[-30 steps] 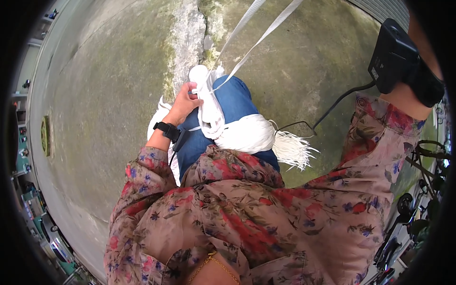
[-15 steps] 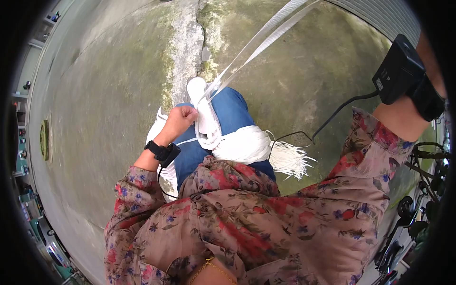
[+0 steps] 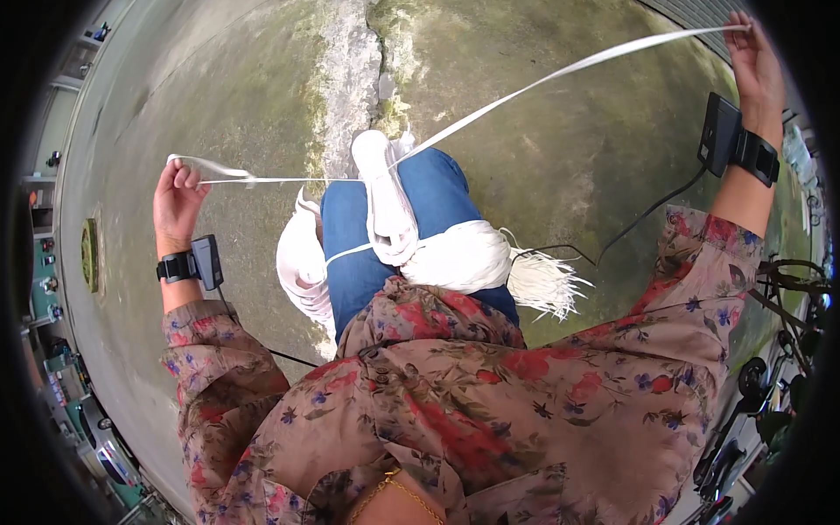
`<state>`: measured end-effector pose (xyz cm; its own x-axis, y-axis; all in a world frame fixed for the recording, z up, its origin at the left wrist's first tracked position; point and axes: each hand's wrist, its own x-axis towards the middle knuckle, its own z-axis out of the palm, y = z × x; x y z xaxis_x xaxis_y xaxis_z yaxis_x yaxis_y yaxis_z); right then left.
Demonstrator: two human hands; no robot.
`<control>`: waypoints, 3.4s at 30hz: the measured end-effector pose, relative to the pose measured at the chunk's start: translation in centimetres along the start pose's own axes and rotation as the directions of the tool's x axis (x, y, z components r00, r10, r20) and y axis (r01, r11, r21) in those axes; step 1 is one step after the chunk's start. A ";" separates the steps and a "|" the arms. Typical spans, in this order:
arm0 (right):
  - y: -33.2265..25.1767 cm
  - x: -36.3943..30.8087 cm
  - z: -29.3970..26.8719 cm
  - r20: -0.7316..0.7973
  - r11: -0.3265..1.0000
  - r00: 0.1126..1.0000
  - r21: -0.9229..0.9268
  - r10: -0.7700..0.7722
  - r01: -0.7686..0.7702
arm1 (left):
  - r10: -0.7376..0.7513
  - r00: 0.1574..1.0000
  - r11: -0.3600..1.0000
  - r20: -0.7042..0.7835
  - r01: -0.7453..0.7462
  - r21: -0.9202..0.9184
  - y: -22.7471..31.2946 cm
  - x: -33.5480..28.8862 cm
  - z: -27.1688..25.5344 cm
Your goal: Lacing a pair of white shoes.
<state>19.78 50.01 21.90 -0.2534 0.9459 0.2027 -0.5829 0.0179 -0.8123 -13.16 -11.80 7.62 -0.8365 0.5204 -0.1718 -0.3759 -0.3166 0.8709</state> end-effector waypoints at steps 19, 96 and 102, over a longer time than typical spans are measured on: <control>31.0 -34.0 1.3 0.792 0.565 0.380 -0.609 0.478 0.557 | -0.509 0.860 0.811 -0.037 0.493 0.316 -18.2 -2.2 5.7; 29.3 -34.0 4.7 0.912 0.255 0.040 -0.156 0.409 0.954 | -0.314 0.945 0.730 0.086 0.183 0.658 -19.2 3.5 11.4; 18.6 -29.2 10.7 0.943 0.524 0.248 -0.099 -0.223 0.846 | -0.410 0.900 0.655 0.149 0.176 0.735 -19.5 4.6 13.0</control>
<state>8.08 19.28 6.75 -0.6607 -0.0746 0.7469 -0.4439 0.8413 -0.3085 -4.49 7.02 -4.16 -0.5393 0.7162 -0.4429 -0.1007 0.4673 0.8783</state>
